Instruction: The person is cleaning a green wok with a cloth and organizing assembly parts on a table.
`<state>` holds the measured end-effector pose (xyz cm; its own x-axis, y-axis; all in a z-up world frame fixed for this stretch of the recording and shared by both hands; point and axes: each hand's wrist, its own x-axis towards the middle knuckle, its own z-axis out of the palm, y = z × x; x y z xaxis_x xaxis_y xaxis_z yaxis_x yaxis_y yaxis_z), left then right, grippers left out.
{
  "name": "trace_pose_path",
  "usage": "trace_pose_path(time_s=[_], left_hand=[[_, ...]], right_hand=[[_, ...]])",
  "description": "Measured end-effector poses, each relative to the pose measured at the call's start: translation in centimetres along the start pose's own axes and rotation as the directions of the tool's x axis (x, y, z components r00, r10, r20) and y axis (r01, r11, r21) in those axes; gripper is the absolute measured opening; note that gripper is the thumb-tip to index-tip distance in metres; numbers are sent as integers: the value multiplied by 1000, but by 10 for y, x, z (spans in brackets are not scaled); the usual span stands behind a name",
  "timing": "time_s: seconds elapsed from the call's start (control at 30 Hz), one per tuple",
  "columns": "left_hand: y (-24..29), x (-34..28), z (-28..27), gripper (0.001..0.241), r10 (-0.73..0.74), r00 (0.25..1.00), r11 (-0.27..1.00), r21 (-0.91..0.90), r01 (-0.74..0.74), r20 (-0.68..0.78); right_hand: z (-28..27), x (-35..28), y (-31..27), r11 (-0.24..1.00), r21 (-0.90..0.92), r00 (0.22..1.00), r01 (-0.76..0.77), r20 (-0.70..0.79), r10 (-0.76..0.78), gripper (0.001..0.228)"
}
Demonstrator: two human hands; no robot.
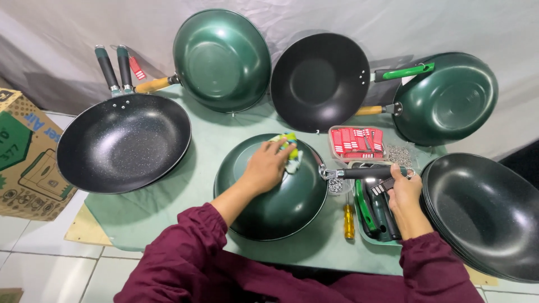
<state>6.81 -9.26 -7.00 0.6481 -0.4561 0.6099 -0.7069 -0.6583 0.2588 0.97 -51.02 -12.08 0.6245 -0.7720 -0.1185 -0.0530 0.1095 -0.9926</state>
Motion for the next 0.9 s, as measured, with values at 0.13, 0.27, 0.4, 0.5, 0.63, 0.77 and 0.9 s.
trace_pose_path(time_s=[0.13,0.27,0.4,0.5,0.63,0.77,0.9], left_hand=[[-35,0,-6,47,-131,986,990,62,125,104],[-65,-8,-5,46,-362,897,932,127,340,253],[-90,-22,-5,45,-524,790,852,184,491,318],[-113,-37,3,42,-622,690,781,238,577,369],[-110,-49,-20,43,-666,564,733,287,616,489],[-95,-61,-33,48,-646,507,747,334,575,572],[-52,-61,-53,49,-621,487,771,369,518,614]], right_hand=[[3,0,0,1000,-10,1000,3,-1,-3,53],[4,-6,-7,992,-123,999,8,-33,-12,49],[7,-2,-9,987,-163,998,7,-56,-16,59],[11,-2,-10,986,-162,998,24,-54,-33,57],[10,1,-9,983,-179,996,39,-76,-54,56],[4,9,-4,987,-146,993,63,-88,-76,55],[-1,19,6,986,-154,991,66,-107,-84,55]])
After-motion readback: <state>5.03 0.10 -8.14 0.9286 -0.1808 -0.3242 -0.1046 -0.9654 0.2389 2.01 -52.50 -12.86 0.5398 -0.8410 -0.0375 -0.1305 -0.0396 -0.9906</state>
